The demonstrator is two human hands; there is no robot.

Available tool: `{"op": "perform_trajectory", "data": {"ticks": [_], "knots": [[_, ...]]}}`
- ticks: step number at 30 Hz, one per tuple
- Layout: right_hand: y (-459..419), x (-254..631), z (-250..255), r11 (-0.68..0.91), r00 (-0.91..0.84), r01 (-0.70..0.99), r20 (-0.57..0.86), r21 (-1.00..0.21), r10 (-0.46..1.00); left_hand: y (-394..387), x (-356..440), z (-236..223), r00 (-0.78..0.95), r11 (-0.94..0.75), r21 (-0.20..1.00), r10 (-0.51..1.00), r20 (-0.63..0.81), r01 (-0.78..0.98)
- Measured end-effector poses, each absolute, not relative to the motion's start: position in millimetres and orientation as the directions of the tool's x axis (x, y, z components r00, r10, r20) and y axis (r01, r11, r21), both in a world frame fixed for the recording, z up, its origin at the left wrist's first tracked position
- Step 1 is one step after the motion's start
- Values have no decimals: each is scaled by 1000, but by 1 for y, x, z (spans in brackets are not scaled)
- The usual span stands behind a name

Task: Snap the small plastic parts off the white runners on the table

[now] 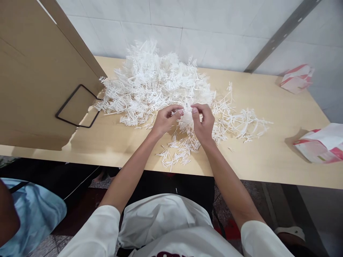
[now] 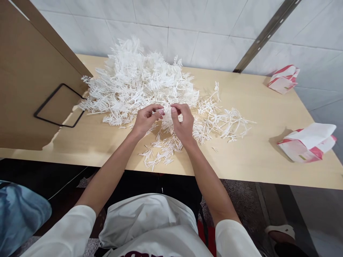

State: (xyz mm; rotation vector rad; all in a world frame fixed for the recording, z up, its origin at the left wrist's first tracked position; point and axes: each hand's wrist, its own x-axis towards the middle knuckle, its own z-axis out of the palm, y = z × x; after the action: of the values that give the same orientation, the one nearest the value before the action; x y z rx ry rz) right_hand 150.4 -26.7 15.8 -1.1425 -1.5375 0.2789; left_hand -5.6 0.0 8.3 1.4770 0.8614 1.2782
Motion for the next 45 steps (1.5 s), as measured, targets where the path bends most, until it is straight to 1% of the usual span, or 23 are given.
{"op": "perform_trajectory", "data": {"ticks": [2,4,8,12,17,21,25,29,33,36,40,45], "knots": [[-27,149,16,510,-16,462,568,-726,823,2,-6,6,174,-386,922,909,379,5],[-27,147,14,499,-69,450,528,-741,846,3,-7,5,153,-443,894,890,429,65],[-27,145,9,465,3,410,511,-785,860,3,-7,5,148,-432,895,898,415,112],[-26,146,7,413,70,290,450,-863,891,2,-7,7,195,-411,905,902,385,114],[-22,146,6,359,4,124,362,-925,932,0,-5,6,115,-340,936,938,328,97],[-22,144,8,339,-33,82,337,-937,941,0,-4,4,74,-352,934,935,348,61],[-23,142,11,299,-41,49,297,-953,954,5,-7,2,89,-362,930,930,356,60],[-23,141,11,259,-23,78,258,-963,966,5,-10,3,91,-402,910,915,394,101],[-23,141,12,256,4,153,260,-954,966,-1,-11,9,150,-482,860,875,461,169],[-24,142,13,260,-7,174,263,-950,965,-5,-10,12,183,-498,849,864,468,179],[-24,143,10,274,1,216,281,-937,960,-4,-7,10,163,-472,873,877,452,123],[-27,141,10,311,-126,230,288,-922,949,1,-7,5,120,-354,935,928,354,-17]]}}
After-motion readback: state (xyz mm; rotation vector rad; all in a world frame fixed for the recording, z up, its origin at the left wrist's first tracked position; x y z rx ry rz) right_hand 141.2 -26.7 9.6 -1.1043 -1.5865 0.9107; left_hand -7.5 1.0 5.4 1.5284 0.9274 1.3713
